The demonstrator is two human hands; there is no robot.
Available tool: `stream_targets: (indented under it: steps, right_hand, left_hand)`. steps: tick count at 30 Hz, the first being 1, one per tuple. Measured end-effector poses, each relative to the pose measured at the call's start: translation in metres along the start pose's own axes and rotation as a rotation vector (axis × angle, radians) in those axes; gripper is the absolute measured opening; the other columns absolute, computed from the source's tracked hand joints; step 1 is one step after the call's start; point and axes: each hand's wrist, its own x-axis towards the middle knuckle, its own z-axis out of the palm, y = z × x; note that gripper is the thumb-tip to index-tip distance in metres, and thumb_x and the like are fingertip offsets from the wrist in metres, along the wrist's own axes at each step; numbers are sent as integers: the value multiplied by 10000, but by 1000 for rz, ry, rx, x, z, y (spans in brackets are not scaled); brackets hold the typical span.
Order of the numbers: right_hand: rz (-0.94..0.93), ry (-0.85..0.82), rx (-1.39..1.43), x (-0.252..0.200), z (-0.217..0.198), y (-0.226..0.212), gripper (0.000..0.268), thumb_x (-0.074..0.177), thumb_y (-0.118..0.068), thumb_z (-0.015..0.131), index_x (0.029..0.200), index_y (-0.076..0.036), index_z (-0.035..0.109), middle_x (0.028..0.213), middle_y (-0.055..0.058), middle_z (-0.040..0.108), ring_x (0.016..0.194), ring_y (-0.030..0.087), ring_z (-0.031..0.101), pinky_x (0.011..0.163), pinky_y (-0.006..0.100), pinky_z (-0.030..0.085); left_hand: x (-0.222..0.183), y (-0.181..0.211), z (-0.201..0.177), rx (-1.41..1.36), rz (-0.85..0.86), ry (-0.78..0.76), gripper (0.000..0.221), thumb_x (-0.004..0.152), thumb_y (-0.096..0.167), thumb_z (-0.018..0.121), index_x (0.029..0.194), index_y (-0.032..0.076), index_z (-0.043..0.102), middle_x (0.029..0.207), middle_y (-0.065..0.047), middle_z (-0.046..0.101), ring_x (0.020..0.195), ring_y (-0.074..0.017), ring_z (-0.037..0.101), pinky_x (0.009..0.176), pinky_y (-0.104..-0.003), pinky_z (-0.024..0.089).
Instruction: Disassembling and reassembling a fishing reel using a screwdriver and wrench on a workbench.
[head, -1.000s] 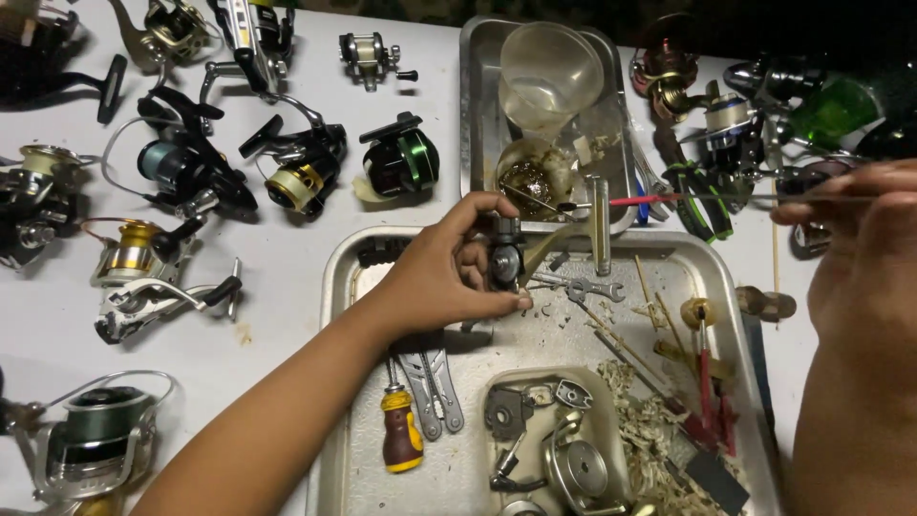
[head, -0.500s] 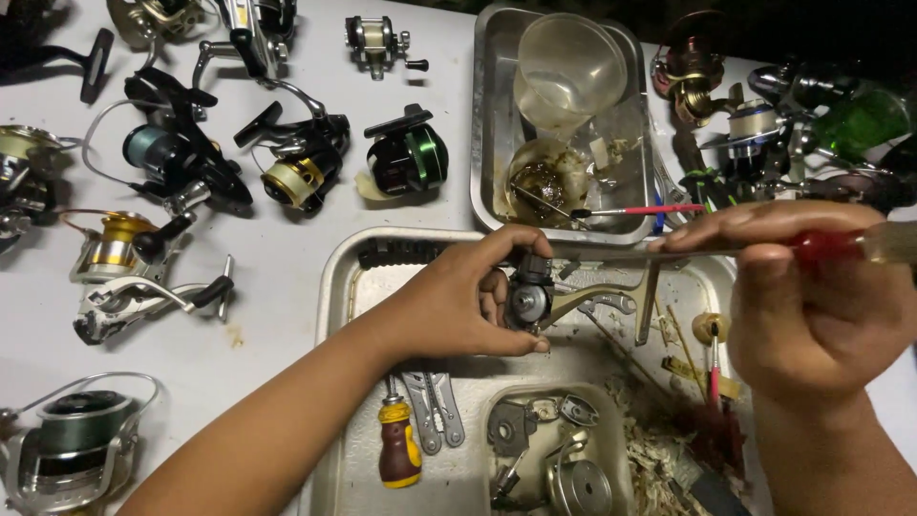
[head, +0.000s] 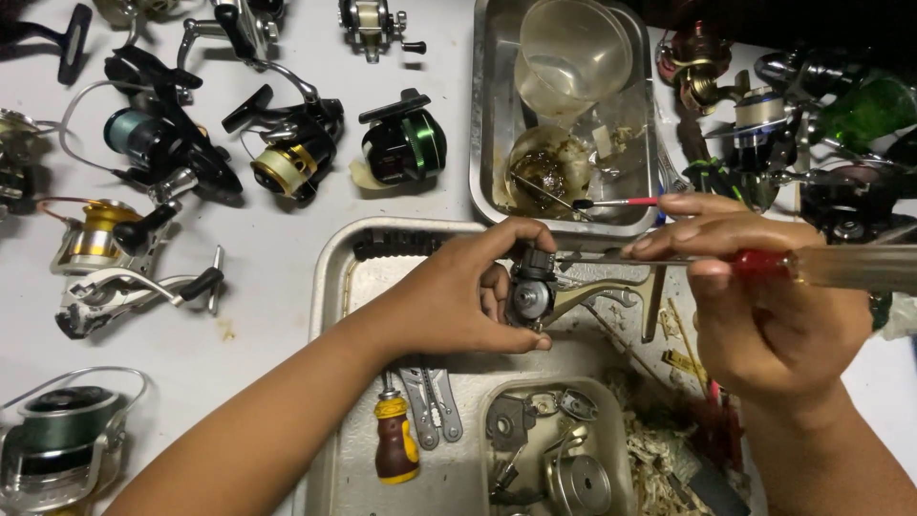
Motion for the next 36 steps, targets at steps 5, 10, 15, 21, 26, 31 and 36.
stream_targets:
  steps: [5, 10, 15, 21, 26, 31, 36]
  right_hand:
    - [-10, -24, -11, 2, 1, -3, 130, 1096, -33, 456, 1068, 89, 489, 1034, 209, 559, 918, 388, 772, 1077, 639, 661]
    - [-17, -36, -6, 4, 2, -4, 125, 1080, -15, 452, 1051, 103, 479, 1000, 231, 580, 924, 395, 766, 1078, 644, 659]
    - [3, -49, -21, 5, 2, -6, 168, 1058, -28, 463, 1029, 127, 520, 993, 252, 611, 917, 378, 748, 1092, 633, 642]
    - [-85, -148, 22, 7, -3, -1, 84, 1049, -28, 470, 1034, 38, 521, 1104, 239, 625, 946, 351, 781, 1085, 634, 647]
    - [34, -146, 3, 27, 0, -20, 85, 907, 9, 629, 907, 87, 664, 944, 213, 716, 895, 329, 753, 1014, 538, 666]
    - [92, -126, 87, 36, 1, -18, 220, 703, 30, 826, 821, 88, 649, 875, 233, 710, 847, 324, 776, 860, 425, 695]
    - [130, -183, 112, 35, -2, -13, 145, 853, 4, 688, 958, 102, 675, 941, 243, 730, 846, 327, 777, 858, 400, 671]
  left_hand:
    - [1, -1, 0, 7, 16, -3, 772, 739, 234, 886, 1394, 262, 478, 791, 1, 553, 662, -98, 523, 542, -203, 495]
    - [1, -2, 0, -11, 27, -6, 758, 741, 221, 886, 1383, 255, 484, 792, 1, 559, 659, -99, 524, 538, -209, 493]
    - [2, -4, 1, 38, 33, -9, 780, 738, 265, 882, 1399, 273, 467, 853, -10, 573, 698, -106, 535, 566, -198, 517]
    - [2, -5, 1, 52, 48, -5, 775, 733, 264, 892, 1388, 279, 479, 833, -2, 563, 695, -104, 527, 562, -222, 496]
    - [3, -8, 2, 38, 89, -5, 749, 740, 224, 894, 1370, 263, 492, 788, 7, 547, 681, -96, 528, 560, -226, 487]
    - [3, -8, 2, 33, 80, -12, 748, 744, 213, 889, 1373, 270, 488, 800, 6, 548, 675, -90, 518, 556, -220, 477]
    - [2, -5, 1, 42, 55, -17, 765, 732, 247, 885, 1383, 280, 483, 844, -1, 583, 701, -95, 536, 571, -222, 493]
